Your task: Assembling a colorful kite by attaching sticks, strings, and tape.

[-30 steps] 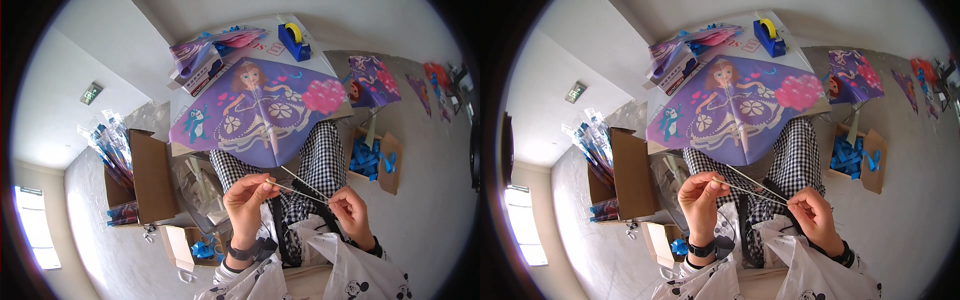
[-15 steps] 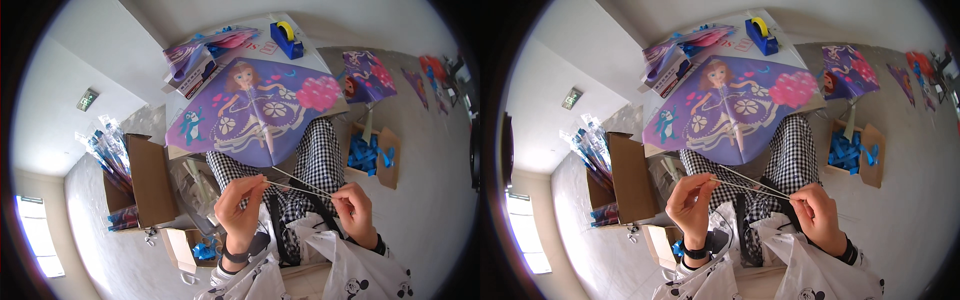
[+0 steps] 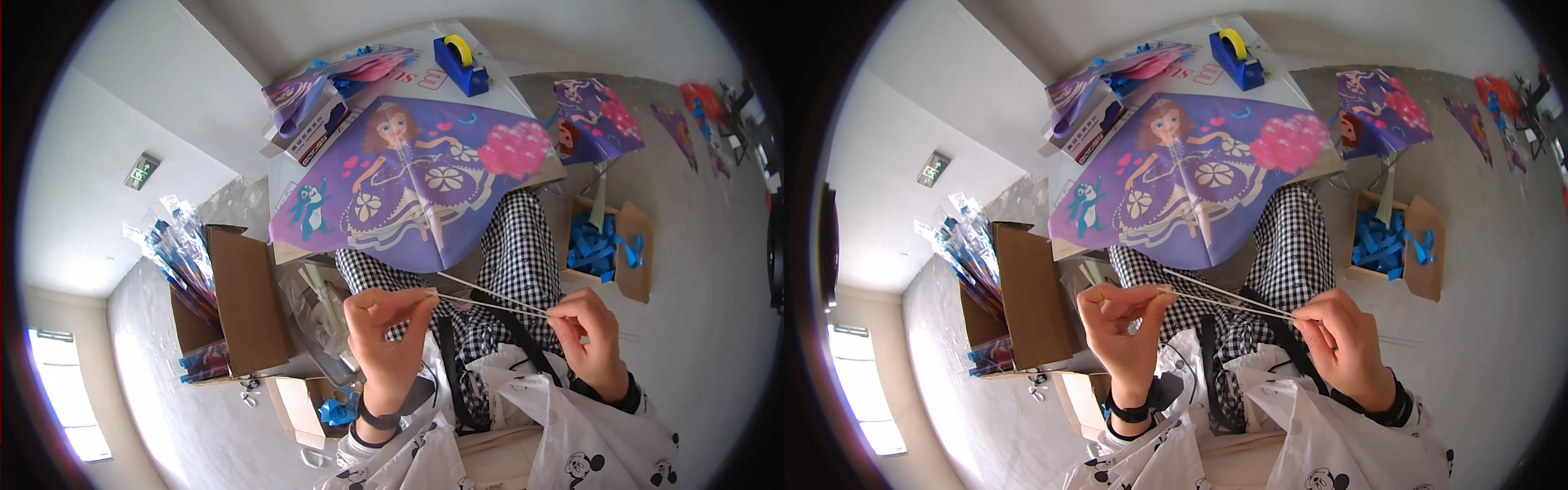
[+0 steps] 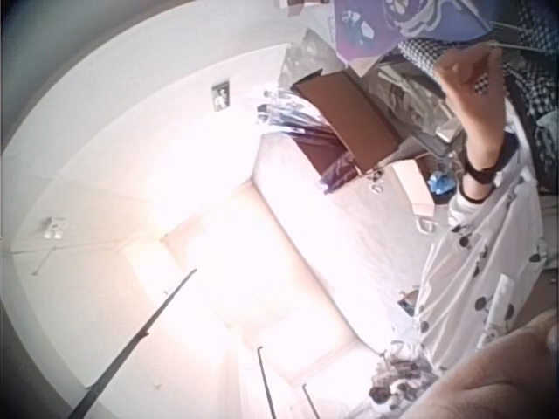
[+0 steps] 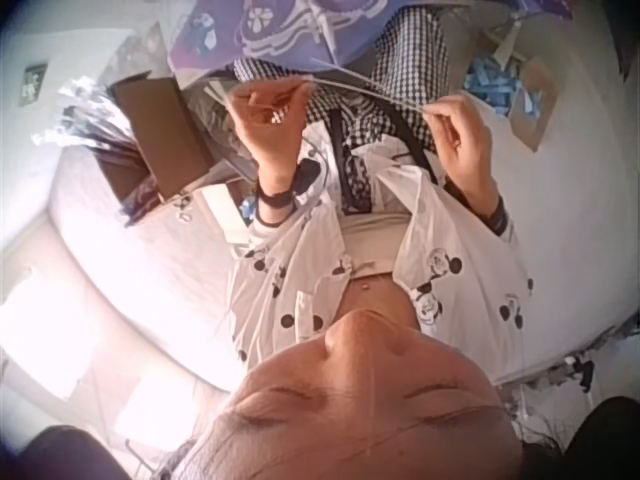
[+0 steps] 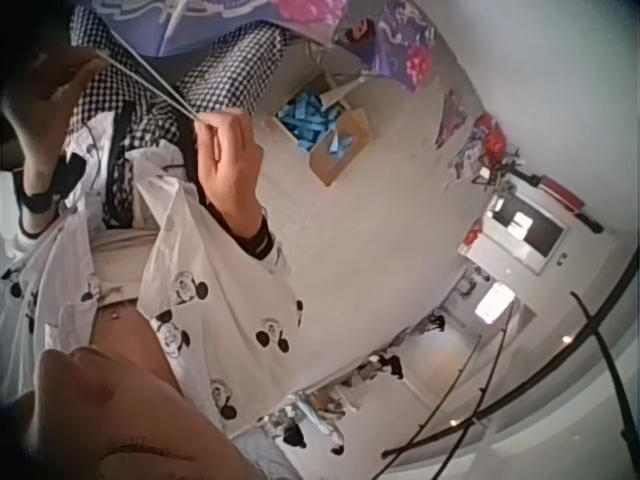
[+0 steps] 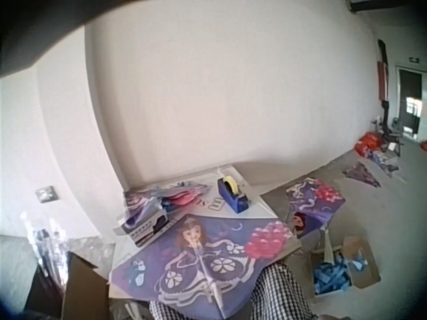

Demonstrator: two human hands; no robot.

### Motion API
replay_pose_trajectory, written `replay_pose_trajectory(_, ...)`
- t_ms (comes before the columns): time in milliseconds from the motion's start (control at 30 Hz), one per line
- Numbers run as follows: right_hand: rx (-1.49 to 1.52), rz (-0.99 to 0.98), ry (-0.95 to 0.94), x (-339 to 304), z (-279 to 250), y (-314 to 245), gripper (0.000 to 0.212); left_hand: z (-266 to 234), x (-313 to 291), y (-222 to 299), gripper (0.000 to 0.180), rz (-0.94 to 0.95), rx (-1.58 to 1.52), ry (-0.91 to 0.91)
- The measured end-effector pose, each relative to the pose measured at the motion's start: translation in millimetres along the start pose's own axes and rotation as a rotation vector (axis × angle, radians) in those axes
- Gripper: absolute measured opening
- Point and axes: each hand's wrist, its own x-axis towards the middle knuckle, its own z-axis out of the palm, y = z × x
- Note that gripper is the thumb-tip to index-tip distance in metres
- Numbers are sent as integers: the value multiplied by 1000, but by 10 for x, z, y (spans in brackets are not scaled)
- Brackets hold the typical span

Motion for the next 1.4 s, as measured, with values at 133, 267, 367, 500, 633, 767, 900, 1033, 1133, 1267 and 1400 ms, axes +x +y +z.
replay_pose_trajectory(133, 72, 7, 36, -1, 98, 54, 13, 38, 6, -78, 41, -112, -137, 73)
replay_pose_trajectory(267, 21, -15, -19, 78, -5, 98, 13, -18, 36, -96, 40, -194, -236, 16)
replay_pose_trajectory(367, 3, -43, -35, 129, -70, 103, 13, -110, 97, -63, 39, -283, -377, -79)
replay_pose_trajectory(500, 35, -48, -36, 139, -65, 105, 12, -114, 157, -76, 36, -379, -506, -98)
replay_pose_trajectory(633, 63, -19, 9, 119, 58, 139, 12, 33, 145, -137, 31, -361, -519, 20)
replay_pose_trajectory(767, 77, 30, 28, 63, 114, 195, 12, 120, 138, -248, 33, -402, -630, 47)
replay_pose_trajectory(900, 2, -19, 4, 56, 70, 227, 10, 12, 246, -272, 37, -458, -508, -126)
replay_pose_trajectory(1033, 128, 42, 30, 79, 222, 234, 9, 183, 204, -297, 36, -559, -561, -251)
replay_pose_trajectory(1133, 121, 171, 35, 101, 283, 306, 9, 310, 137, -476, 35, -545, -569, -211)
replay_pose_trajectory(1267, 51, 54, 61, 81, 369, 385, 8, 319, 127, -567, 34, -543, -528, -195)
replay_pose_trajectory(1400, -13, 25, 20, 106, 402, 420, 8, 273, 127, -632, 34, -603, -454, -260)
